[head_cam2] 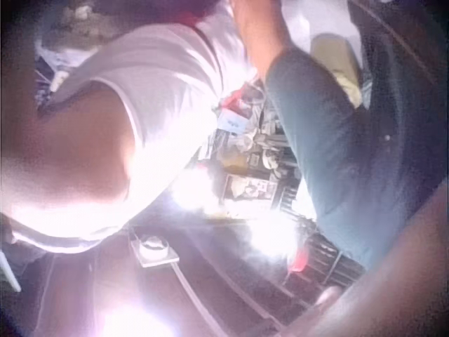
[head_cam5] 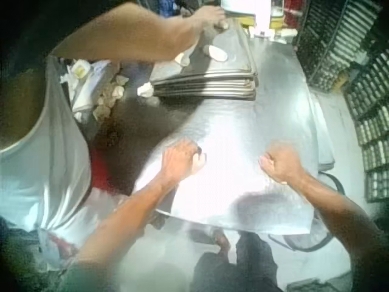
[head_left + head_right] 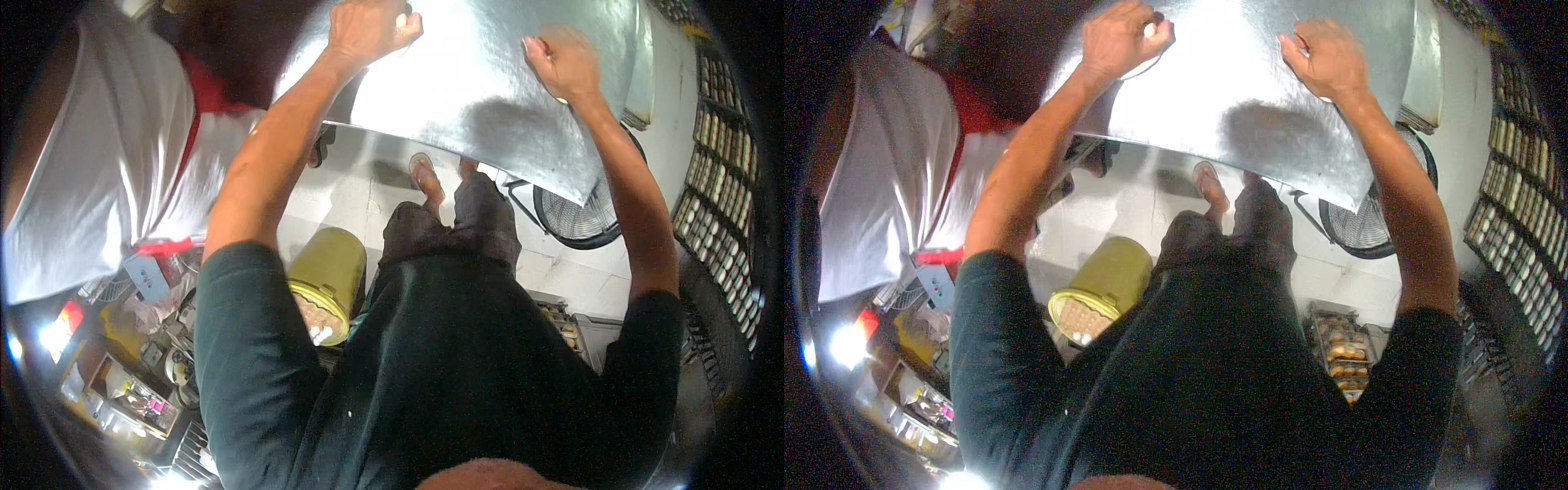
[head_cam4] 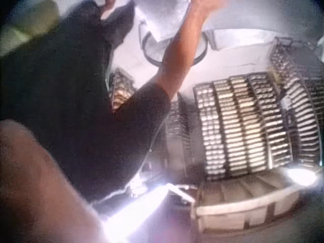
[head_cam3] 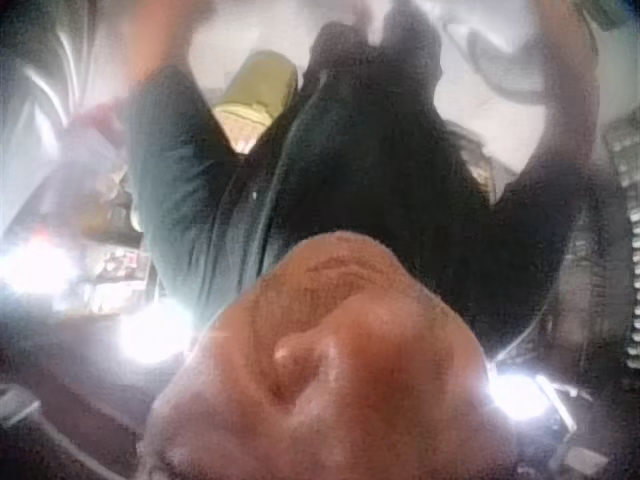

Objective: The person rolls dough by hand at a workstation, places the shaped dough onto metal trays, and slides the filled trays into a large oven.

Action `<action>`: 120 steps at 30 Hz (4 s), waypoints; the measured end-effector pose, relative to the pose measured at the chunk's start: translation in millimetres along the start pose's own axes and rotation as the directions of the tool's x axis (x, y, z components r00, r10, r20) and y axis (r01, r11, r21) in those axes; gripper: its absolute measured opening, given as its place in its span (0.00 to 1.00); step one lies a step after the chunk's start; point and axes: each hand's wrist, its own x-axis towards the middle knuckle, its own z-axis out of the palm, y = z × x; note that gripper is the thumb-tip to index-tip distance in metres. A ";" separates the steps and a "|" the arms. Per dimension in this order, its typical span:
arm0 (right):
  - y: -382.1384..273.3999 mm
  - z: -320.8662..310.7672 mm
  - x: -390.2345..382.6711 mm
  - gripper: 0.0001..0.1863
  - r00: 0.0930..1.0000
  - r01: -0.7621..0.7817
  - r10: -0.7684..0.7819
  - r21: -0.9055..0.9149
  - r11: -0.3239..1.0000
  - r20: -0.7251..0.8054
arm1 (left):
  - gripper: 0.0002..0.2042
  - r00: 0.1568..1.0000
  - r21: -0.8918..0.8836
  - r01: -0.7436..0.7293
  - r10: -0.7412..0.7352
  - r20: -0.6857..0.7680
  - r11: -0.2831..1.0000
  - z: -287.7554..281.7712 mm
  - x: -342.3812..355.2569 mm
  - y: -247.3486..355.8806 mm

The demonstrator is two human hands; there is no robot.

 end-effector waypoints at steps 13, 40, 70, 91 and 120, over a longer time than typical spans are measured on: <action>-4.3 -12.5 -10.3 0.23 0.996 -0.031 0.038 -0.100 0.995 0.077 | 0.08 1.000 -0.042 0.005 -0.004 0.021 0.999 3.0 4.2 2.4; -0.2 6.9 -2.3 0.18 0.989 0.109 -0.119 -0.105 0.988 -0.093 | 0.14 0.978 0.039 0.095 -0.101 0.182 0.995 -3.1 -37.6 20.0; 1.5 -18.4 28.8 0.51 0.991 -0.128 0.129 -0.038 0.991 0.037 | 0.46 0.860 0.268 0.455 -0.497 0.116 0.849 -0.2 14.3 58.1; -41.0 -91.9 362.2 0.25 0.966 -0.071 0.167 0.420 0.905 -0.196 | 0.26 0.661 -0.680 0.677 -0.638 0.395 0.280 -76.0 17.8 1.3; 101.1 -55.8 445.6 0.44 0.968 -0.220 0.206 -0.092 0.971 -0.141 | 0.34 0.531 -0.945 -0.107 -0.821 0.210 -0.310 -101.0 7.9 -189.1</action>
